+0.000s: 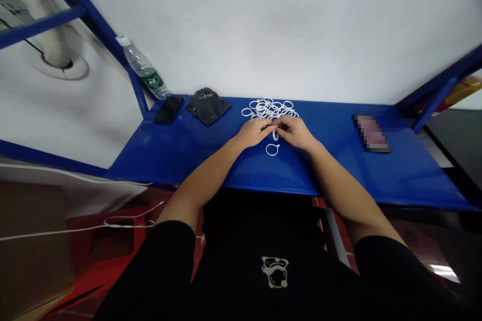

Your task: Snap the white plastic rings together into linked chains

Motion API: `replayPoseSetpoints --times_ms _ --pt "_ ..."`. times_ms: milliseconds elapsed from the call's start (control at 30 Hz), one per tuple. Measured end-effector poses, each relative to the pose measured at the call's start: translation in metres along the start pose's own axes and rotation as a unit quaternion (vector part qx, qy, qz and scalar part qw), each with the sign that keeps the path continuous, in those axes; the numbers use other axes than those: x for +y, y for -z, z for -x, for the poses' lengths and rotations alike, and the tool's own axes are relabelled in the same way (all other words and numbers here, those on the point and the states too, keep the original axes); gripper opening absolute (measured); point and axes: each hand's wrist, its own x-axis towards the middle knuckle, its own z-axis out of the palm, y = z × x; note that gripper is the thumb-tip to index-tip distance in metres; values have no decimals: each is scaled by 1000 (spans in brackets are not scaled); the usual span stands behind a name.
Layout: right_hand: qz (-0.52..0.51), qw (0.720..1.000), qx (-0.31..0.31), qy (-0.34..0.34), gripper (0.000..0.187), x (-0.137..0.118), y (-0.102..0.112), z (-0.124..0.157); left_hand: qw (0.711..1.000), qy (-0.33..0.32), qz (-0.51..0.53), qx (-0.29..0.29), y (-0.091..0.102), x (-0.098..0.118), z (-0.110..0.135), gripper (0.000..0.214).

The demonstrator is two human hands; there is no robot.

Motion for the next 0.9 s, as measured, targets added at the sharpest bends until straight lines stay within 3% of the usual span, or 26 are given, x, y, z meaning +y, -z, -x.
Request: replayPoseSetpoints --times_ms 233,367,800,900 --pt "17 996 92 -7 18 1 -4 0 995 -14 30 92 -1 -3 -1 15" --pt "13 996 83 10 22 -3 -2 1 991 -34 8 129 -2 -5 0 13" --pt "41 996 81 11 26 -8 -6 5 990 -54 -35 123 -3 -1 3 17" --pt "51 997 52 15 27 -6 1 4 990 -74 -41 113 0 -2 2 16"
